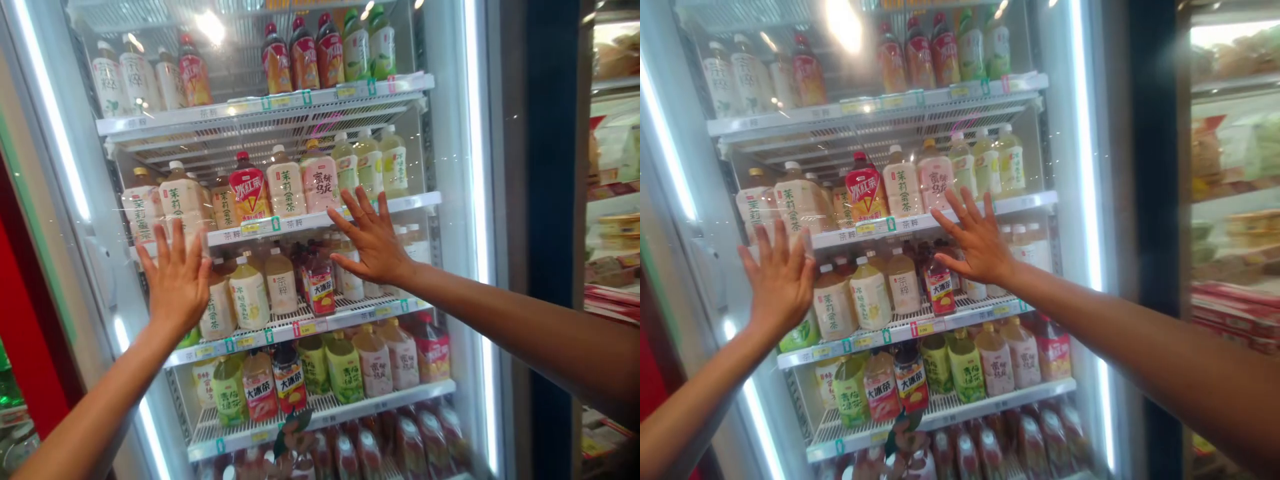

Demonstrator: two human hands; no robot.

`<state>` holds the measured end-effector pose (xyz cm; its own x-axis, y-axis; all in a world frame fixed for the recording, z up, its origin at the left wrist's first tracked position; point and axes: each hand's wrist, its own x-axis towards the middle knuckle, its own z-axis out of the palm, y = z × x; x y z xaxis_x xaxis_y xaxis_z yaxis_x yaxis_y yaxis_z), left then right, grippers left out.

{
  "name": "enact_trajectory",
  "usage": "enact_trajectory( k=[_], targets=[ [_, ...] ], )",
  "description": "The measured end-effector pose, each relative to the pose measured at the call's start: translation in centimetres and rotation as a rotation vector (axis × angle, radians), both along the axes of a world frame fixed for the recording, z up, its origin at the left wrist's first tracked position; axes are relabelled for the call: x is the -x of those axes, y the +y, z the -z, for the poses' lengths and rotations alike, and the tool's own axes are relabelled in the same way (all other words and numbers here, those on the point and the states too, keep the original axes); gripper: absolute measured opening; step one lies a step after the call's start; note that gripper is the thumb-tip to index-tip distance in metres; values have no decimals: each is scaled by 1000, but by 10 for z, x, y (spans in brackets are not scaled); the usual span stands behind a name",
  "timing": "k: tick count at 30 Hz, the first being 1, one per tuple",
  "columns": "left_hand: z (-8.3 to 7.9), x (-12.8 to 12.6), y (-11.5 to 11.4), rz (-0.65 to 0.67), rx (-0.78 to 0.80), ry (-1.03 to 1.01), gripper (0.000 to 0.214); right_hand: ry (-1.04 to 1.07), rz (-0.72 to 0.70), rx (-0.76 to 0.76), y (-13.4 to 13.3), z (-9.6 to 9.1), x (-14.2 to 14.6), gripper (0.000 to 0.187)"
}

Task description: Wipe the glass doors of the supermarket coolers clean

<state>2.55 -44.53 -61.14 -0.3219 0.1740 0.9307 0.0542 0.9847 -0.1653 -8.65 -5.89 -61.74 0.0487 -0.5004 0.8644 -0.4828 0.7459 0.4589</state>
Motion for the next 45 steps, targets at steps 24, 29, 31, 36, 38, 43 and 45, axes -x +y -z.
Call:
enact_trajectory(
  k=[24, 29, 31, 36, 38, 43, 45],
  targets=[
    [51, -4, -16, 15, 43, -2, 72, -26, 21, 74, -12, 8, 5, 93],
    [58, 2, -6, 41, 183, -36, 74, -15, 27, 77, -10, 9, 7, 91],
    [38, 5, -1, 6, 63, 2, 69, -22, 40, 75, -9, 9, 8, 90],
    [81, 12, 28, 45, 178, -31, 74, -68, 82, 79, -7, 10, 7, 87],
    [113, 12, 37, 100, 324, -47, 77, -71, 78, 75, -6, 11, 7, 87],
    [109, 14, 46, 55, 206, -54, 78, -99, 75, 74, -4, 12, 7, 86],
    [111, 17, 54, 40, 136, -49, 78, -96, 77, 72, -3, 14, 9, 84]
  ],
)
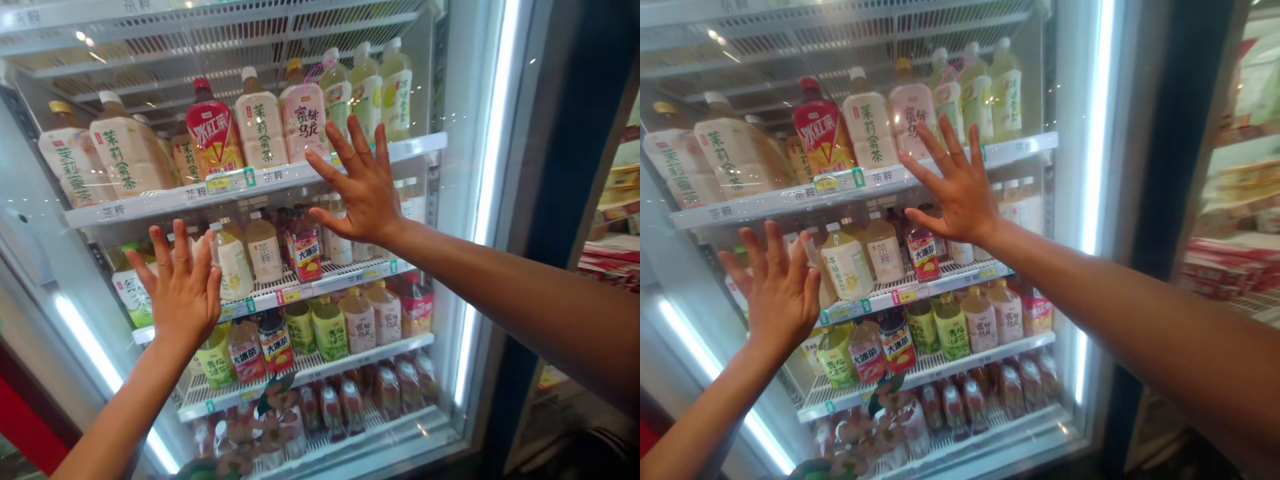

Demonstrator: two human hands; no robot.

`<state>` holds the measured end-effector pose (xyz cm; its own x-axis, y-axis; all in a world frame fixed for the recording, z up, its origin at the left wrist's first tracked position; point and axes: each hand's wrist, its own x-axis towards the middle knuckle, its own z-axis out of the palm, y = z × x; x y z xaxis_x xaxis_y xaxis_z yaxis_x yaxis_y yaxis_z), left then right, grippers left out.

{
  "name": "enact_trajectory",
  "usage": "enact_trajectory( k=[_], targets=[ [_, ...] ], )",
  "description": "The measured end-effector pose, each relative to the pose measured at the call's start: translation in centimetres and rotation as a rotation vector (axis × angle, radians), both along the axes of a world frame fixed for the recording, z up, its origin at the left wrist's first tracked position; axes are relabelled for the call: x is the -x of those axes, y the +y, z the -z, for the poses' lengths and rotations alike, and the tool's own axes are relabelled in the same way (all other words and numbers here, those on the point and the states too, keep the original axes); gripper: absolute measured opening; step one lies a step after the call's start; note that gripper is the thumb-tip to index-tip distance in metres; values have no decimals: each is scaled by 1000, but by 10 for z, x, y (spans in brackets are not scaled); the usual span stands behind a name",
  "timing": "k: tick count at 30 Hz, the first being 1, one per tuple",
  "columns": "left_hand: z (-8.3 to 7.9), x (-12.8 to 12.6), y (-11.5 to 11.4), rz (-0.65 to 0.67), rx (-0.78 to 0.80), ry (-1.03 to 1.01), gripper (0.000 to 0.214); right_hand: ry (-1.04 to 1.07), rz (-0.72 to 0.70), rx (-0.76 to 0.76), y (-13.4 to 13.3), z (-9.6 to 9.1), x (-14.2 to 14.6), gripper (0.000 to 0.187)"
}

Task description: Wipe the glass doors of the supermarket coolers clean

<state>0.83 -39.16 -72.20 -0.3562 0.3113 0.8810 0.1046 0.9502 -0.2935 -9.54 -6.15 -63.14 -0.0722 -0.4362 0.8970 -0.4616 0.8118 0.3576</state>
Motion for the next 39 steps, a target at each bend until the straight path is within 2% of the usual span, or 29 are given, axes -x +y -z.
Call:
enact_trajectory(
  k=[1, 4, 5, 6, 7, 8, 11, 12, 13, 14, 15, 18, 19, 20, 21, 23, 25, 26, 27, 28, 31, 32, 33, 34, 37, 38, 39],
  targets=[
    [9, 2, 5, 10, 22, -3, 79, 3, 1, -1, 1, 1, 1, 84],
    [47, 4, 18, 66, 221, -24, 80, 16, -4, -14, 3, 3, 4, 83],
    [53, 4, 21, 82, 272, -32, 80, 18, -5, -18, 4, 2, 5, 83],
    [52, 5, 23, 86, 291, -42, 79, 17, -2, -21, 4, 1, 5, 84],
    [42, 5, 24, 82, 272, -48, 77, 14, 6, -23, 5, 0, 4, 84],
    [26, 5, 26, 71, 225, -54, 75, 9, 18, -25, 5, -2, 3, 84],
    [-34, 9, 35, 22, -32, -34, 68, -14, 62, -25, 4, -1, -2, 87],
    [-45, 10, 40, 18, -81, -35, 66, -26, 74, -18, 3, 4, -4, 88],
    [-46, 11, 44, 22, -101, -41, 65, -41, 80, -9, 3, 13, -7, 89],
    [-38, 12, 48, 30, -85, -57, 64, -55, 76, 0, 2, 26, -10, 91],
    [-20, 12, 51, 43, -39, -73, 66, -68, 64, 7, 2, 42, -13, 94],
    [51, 7, 50, 104, 208, -99, 75, -98, 0, 22, 1, 101, -20, 105],
    [67, 6, 48, 133, 298, -101, 77, -110, -18, 28, 1, 121, -21, 107],
    [74, 6, 46, 152, 353, -100, 78, -121, -31, 34, 1, 138, -21, 109],
    [71, 6, 44, 163, 365, -97, 79, -131, -41, 38, 0, 152, -21, 110],
    [45, 8, 45, 143, 255, -82, 77, -134, -54, 46, -1, 170, -19, 112],
    [17, 11, 52, 94, 80, -57, 76, -116, -62, 53, -2, 176, -17, 111],
    [11, 12, 56, 73, 35, -50, 76, -101, -64, 53, -2, 176, -17, 111],
    [14, 12, 61, 60, 36, -44, 78, -86, -66, 53, -2, 176, -16, 110],
    [24, 12, 64, 60, 88, -41, 80, -72, -68, 52, -2, 175, -16, 109],
    [69, 10, 63, 119, 420, -54, 83, -69, -69, 47, -1, 172, -17, 110],
    [75, 9, 59, 146, 512, -68, 81, -79, -65, 47, 0, 172, -17, 110],
    [73, 10, 55, 159, 549, -75, 79, -87, -61, 47, 0, 172, -16, 111],
    [61, 10, 51, 156, 538, -72, 77, -91, -58, 46, 0, 173, -16, 111],
    [-1, 15, 47, 89, 303, -14, 74, -61, -67, 48, 0, 174, -14, 110],
    [-17, 16, 49, 81, 238, 4, 73, -44, -74, 49, 0, 174, -13, 109],
    [-24, 17, 51, 73, 206, 11, 73, -29, -81, 50, 0, 175, -13, 108]
  ],
)
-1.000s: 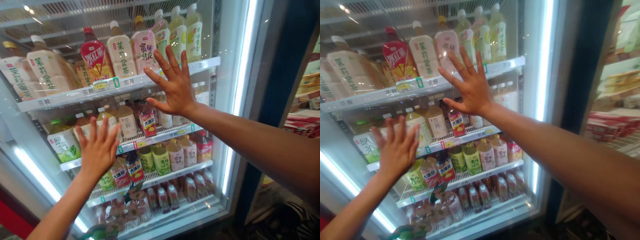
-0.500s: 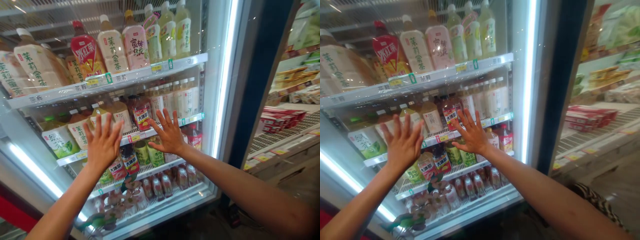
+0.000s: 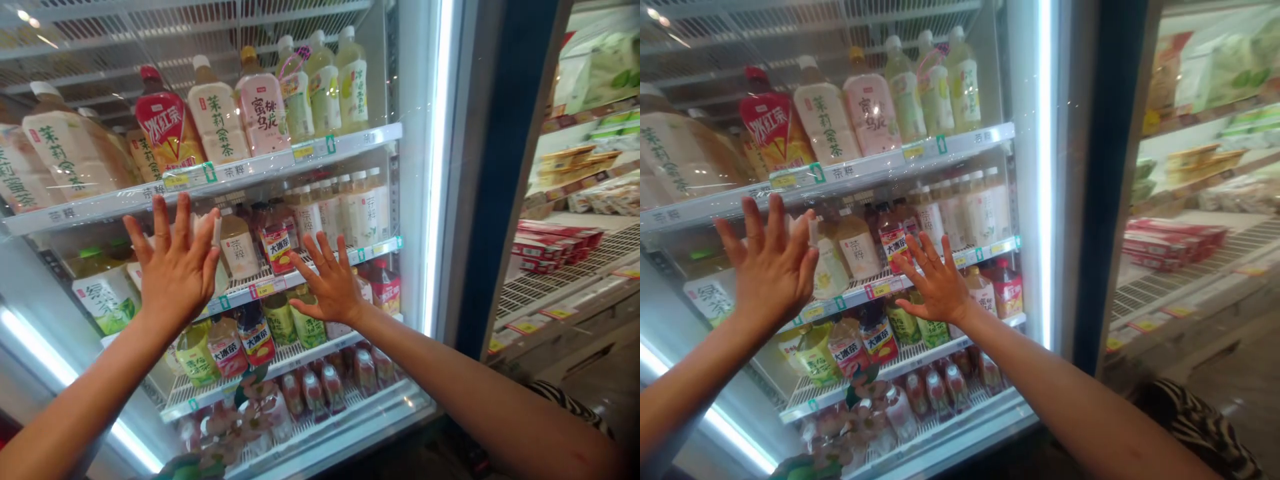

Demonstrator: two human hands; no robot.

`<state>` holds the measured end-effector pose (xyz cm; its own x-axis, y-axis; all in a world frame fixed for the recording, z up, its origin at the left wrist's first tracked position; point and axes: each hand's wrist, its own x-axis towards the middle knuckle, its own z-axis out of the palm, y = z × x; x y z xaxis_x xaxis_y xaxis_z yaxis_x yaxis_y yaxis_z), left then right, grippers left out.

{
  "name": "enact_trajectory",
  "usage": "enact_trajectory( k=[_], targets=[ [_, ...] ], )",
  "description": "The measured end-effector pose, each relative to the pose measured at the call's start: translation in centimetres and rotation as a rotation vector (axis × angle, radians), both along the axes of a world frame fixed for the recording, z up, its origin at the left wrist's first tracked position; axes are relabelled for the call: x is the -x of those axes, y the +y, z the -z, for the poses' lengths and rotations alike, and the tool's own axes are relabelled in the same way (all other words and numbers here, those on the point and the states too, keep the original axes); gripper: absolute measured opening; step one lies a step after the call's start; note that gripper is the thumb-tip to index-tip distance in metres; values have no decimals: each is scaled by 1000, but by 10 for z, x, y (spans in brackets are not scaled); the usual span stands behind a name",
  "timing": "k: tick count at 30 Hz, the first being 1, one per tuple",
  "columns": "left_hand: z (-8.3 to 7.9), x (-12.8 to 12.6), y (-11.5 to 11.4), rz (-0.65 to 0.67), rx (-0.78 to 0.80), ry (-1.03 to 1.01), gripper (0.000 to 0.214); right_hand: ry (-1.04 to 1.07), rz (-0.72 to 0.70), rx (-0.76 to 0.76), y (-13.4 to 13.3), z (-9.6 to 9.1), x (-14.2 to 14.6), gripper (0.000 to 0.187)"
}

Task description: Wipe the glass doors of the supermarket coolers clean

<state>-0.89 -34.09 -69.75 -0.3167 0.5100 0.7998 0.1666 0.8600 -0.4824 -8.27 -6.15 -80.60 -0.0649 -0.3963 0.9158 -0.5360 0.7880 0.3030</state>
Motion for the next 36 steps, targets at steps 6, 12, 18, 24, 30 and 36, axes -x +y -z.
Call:
enact_trajectory(
  k=[6, 12, 18, 24, 30, 36],
  targets=[
    [49, -3, 5, 98, 362, -50, 71, 46, -16, 8, -1, -2, -2, 105],
    [-22, 7, 11, 46, 86, 26, 72, 66, -24, 9, -2, -4, -4, 100],
    [48, 5, 23, 89, 344, -12, 70, 64, -33, 19, -1, -3, -3, 100],
    [-20, 11, 20, 28, 147, 83, 70, 64, -34, 22, -1, -4, -3, 99],
    [34, 3, 19, 50, 301, 21, 71, 65, -51, 30, -1, -5, -4, 97],
    [-13, -2, -17, 25, 104, 57, 70, 64, -41, 23, -2, -6, -6, 95]
  ],
)
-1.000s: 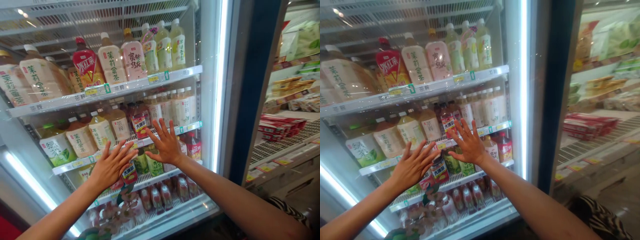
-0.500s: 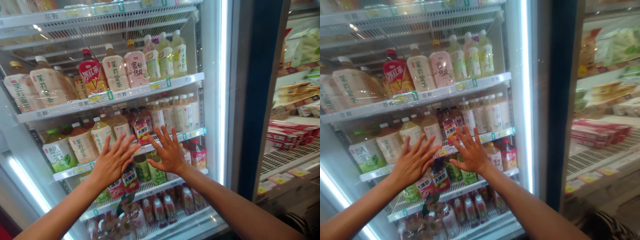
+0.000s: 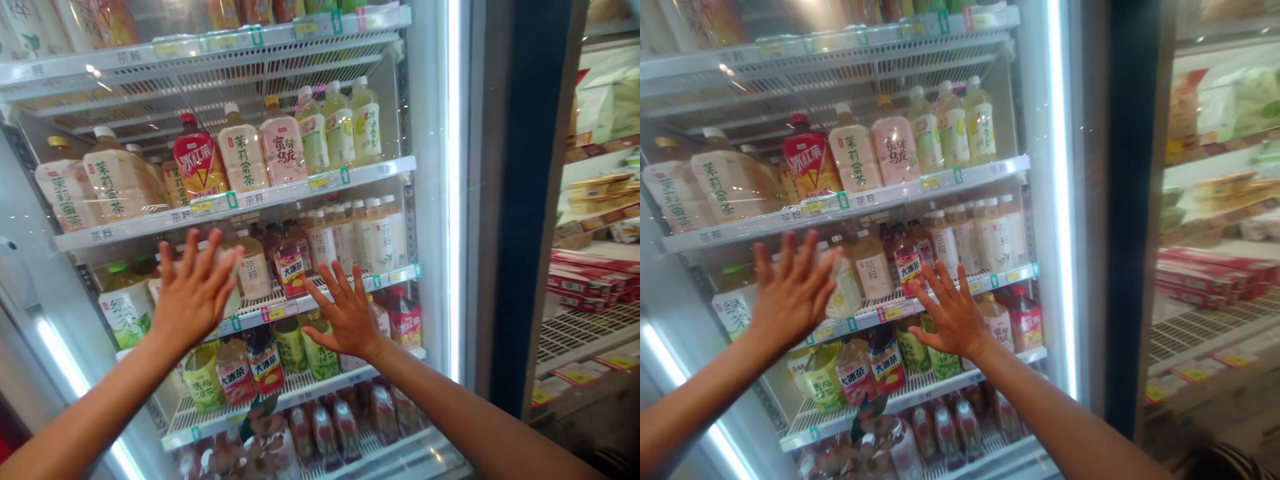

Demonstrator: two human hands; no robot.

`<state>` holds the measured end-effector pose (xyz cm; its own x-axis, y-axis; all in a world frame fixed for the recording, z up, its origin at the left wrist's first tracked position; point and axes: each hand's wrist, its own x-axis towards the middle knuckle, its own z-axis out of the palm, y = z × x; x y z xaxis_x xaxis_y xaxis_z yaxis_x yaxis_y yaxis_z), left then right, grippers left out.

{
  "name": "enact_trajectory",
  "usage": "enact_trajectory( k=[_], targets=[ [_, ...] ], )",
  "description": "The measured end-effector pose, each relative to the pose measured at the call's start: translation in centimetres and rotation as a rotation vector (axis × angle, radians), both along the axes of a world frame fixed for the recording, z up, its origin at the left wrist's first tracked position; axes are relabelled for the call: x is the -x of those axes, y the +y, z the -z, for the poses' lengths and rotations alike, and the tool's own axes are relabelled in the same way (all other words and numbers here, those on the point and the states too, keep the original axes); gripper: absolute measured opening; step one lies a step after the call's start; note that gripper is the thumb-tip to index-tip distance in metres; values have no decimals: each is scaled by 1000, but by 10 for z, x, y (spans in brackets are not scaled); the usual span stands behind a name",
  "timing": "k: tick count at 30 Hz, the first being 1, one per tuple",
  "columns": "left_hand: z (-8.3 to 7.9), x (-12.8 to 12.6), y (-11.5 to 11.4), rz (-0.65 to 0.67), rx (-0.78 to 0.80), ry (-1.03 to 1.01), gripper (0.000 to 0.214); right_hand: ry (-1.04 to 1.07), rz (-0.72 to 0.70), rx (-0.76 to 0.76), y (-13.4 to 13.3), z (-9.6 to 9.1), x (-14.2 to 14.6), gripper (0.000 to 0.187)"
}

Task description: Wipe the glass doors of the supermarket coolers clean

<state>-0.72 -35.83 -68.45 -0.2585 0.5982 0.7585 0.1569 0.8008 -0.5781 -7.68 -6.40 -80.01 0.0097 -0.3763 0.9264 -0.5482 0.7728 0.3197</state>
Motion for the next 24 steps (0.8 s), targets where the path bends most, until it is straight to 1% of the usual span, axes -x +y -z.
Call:
enact_trajectory(
  k=[1, 2, 3, 4, 5, 7, 8, 9, 10, 11, 12, 14, 15, 16, 17, 18, 21, 22, 23, 24],
  targets=[
    [-16, -1, -7, -15, -98, 6, 71, 4, 3, -2, 0, 0, 0, 95],
    [-26, -1, -12, -27, -180, 7, 71, 7, 6, -4, -1, 0, 0, 95],
    [-27, -3, -17, -37, -232, 1, 72, 10, 10, -8, -1, 0, 1, 96],
    [-19, -4, -21, -43, -255, -8, 72, 14, 14, -11, -1, 0, 1, 96],
    [-5, -6, -23, -46, -259, -17, 73, 18, 17, -13, -2, 1, 1, 97],
    [33, -11, -26, -42, -232, -24, 76, 25, 20, -14, -3, 2, 1, 98],
    [48, -13, -28, -36, -209, -27, 77, 27, 20, -13, -3, 2, 1, 98],
    [58, -14, -30, -29, -184, -31, 77, 27, 19, -13, -4, 2, 1, 98],
    [60, -15, -32, -22, -166, -34, 76, 25, 18, -13, -4, 2, 1, 98],
    [54, -16, -35, -18, -167, -33, 74, 23, 17, -14, -5, 2, 1, 98],
    [42, -16, -38, -19, -192, -29, 71, 23, 16, -15, -6, 2, 1, 98],
    [14, -15, -44, -26, -310, -16, 65, 26, 18, -17, -7, 2, 0, 99],
    [3, -15, -46, -28, -375, -7, 64, 28, 22, -17, -7, 2, 0, 99],
    [-1, -15, -46, -27, -418, 0, 64, 30, 26, -18, -7, 2, 0, 100],
    [3, -15, -46, -25, -429, 3, 65, 29, 30, -18, -7, 2, 0, 100],
    [13, -16, -45, -26, -411, 1, 67, 29, 32, -18, -7, 2, 0, 100],
    [59, -19, -40, -28, -274, -23, 76, 29, 31, -20, -6, 2, 1, 100],
    [70, -19, -39, -24, -233, -30, 77, 28, 29, -20, -6, 2, 1, 100],
    [74, -19, -38, -21, -207, -33, 77, 27, 27, -21, -6, 3, 2, 100],
    [71, -18, -38, -18, -196, -29, 77, 26, 26, -21, -6, 3, 2, 100]
  ],
)
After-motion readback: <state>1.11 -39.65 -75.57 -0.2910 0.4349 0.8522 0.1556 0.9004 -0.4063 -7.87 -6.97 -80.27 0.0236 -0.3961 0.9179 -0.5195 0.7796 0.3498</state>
